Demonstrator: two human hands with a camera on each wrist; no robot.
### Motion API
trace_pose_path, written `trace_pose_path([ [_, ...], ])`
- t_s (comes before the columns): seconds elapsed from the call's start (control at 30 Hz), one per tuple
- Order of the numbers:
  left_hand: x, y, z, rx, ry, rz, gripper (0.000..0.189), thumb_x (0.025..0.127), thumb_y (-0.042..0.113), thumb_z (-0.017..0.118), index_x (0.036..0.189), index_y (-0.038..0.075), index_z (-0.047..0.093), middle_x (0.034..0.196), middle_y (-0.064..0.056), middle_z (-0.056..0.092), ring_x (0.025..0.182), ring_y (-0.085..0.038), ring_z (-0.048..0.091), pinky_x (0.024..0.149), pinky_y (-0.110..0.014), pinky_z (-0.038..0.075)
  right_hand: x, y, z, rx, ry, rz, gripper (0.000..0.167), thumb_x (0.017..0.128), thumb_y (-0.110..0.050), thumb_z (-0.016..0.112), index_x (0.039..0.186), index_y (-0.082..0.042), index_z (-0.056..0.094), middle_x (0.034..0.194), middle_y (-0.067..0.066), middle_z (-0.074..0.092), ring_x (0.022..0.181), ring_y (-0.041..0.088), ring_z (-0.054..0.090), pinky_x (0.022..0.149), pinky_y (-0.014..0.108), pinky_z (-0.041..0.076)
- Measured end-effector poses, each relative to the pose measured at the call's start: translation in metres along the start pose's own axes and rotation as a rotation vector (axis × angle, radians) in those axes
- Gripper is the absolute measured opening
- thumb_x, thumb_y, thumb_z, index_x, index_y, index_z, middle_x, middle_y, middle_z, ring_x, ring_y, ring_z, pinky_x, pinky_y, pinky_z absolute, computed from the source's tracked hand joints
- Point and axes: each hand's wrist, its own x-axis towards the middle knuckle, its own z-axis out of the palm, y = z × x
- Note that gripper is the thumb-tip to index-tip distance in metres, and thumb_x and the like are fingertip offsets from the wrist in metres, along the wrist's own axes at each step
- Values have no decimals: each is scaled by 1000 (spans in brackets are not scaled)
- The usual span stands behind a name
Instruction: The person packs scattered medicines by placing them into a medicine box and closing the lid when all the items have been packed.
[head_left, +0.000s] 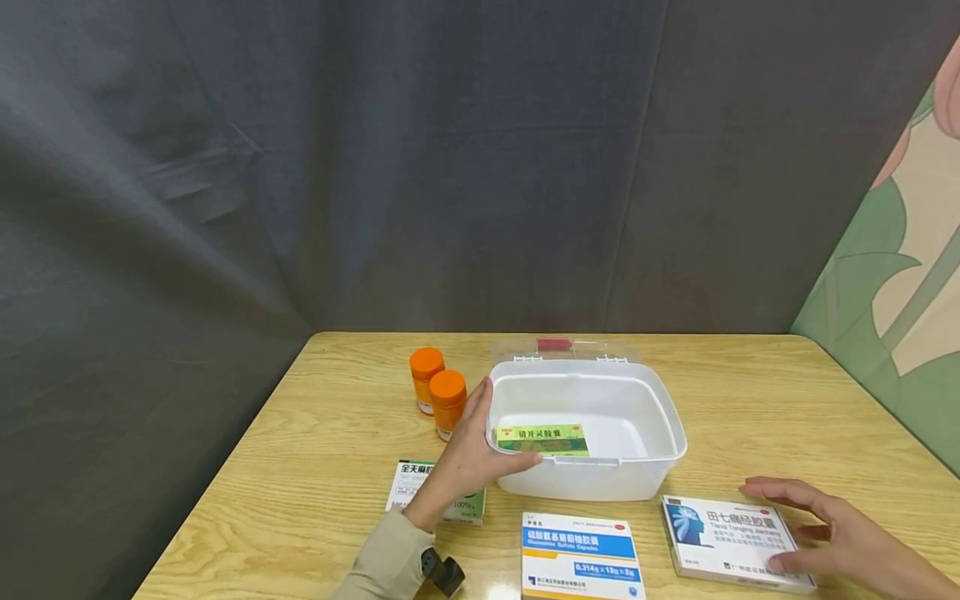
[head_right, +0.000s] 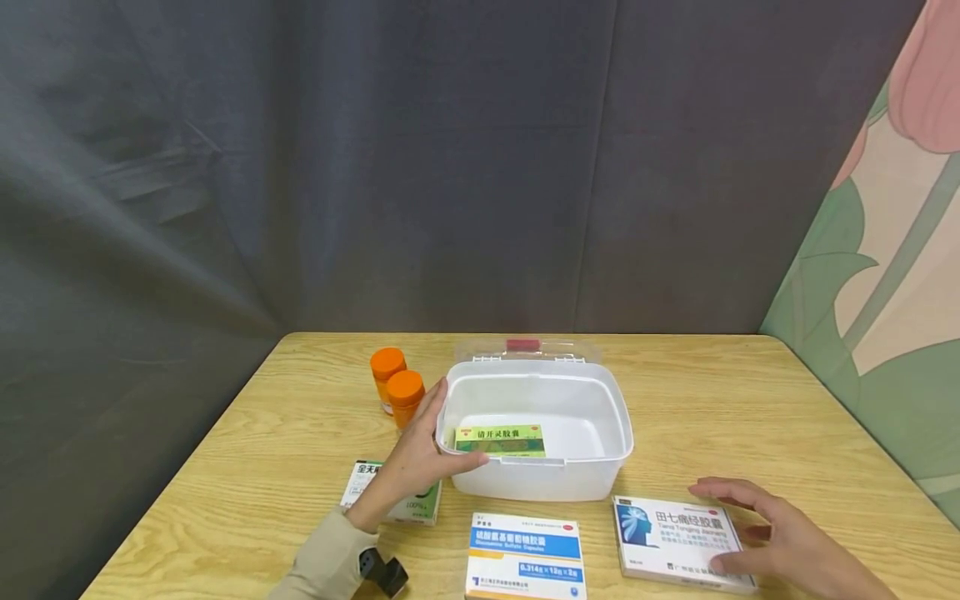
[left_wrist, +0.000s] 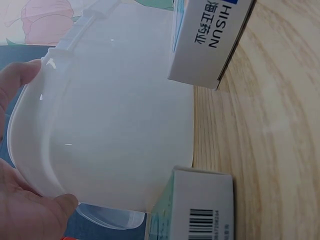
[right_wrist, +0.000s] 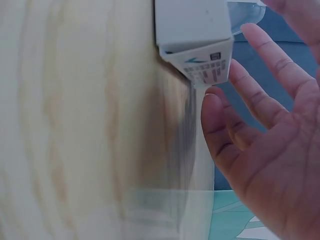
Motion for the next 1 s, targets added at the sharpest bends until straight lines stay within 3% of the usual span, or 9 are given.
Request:
trace_pose_path([
  [0.1, 0, -1, 0, 6, 4, 3, 110, 74, 33, 85, 157, 19, 14, 160, -8, 8, 129, -34, 37, 104, -49, 38, -1, 4, -1, 35, -27, -35, 60, 79, 0, 76, 134, -6, 53, 129, -35, 42, 108, -19, 35, 76, 38, 53],
  [0.2, 1, -2, 1, 9, 4, 5, 110, 74, 33, 85, 157, 19, 14, 160, -8, 8, 130, -33, 37, 104, -50, 37, -2, 7, -3, 112, -98, 5, 61, 80, -2, 76, 136, -9, 52, 128, -36, 41, 106, -18, 37, 75, 16, 46],
  [0.4, 1, -1, 1, 0, 6, 4, 110, 74, 32, 85, 156, 19, 15, 160, -8, 8, 131, -34, 36, 104, -51, 36, -4, 8, -7, 234, -216, 183, 62, 85, -7, 72, 141, -6, 46, 121, -44, 35, 101, -17, 37, 81, 12, 42],
  [0.63, 0, 0, 1, 12, 10, 1, 111, 73, 35, 86, 157, 18, 15, 160, -7, 9, 131, -34, 36, 104, -50, 37, -8, 8, -8, 245, -232, 207, 71, 81, -5, 75, 144, -13, 43, 120, -40, 32, 96, -8, 43, 78, 15, 43],
  [0.7, -1, 0, 1, 25, 11, -4, 112, 73, 37, 86, 157, 17, 14, 160, -8, 8, 132, -34, 35, 105, -51, 36, -8, 7, -7, 247, -242, 232, 74, 80, -5, 76, 145, -15, 41, 133, -25, 35, 97, -3, 45, 78, 17, 44],
  [0.77, -1, 1, 0, 26, 11, -6, 112, 72, 37, 86, 157, 18, 14, 160, -8, 8, 133, -34, 34, 105, -51, 35, -8, 6, -7, 216, -240, 259, 78, 78, -7, 78, 146, -15, 40, 145, 2, 33, 101, 7, 46, 77, 17, 44],
  [0.87, -1, 1, 0, 21, 9, -7, 111, 73, 36, 85, 157, 18, 14, 160, -7, 8, 133, -34, 34, 105, -52, 35, -7, 5, -5, 136, -225, 279, 84, 74, -12, 81, 147, -14, 38, 142, 36, 20, 106, 24, 46, 75, 17, 45],
  [0.9, -1, 1, 0, 21, 10, -7, 111, 73, 35, 85, 157, 19, 14, 160, -7, 8, 133, -34, 33, 105, -52, 35, -7, 5, -5, 111, -219, 283, 86, 73, -13, 82, 147, -14, 38, 141, 40, 18, 106, 29, 46, 75, 16, 46],
  [1.0, -1, 1, 0, 24, 13, -9, 110, 74, 35, 85, 157, 18, 14, 160, -6, 8, 134, -34, 32, 105, -54, 34, -7, 6, -4, 42, -211, 251, 89, 72, -15, 83, 147, -14, 37, 139, 34, 27, 104, 24, 48, 74, 17, 46],
])
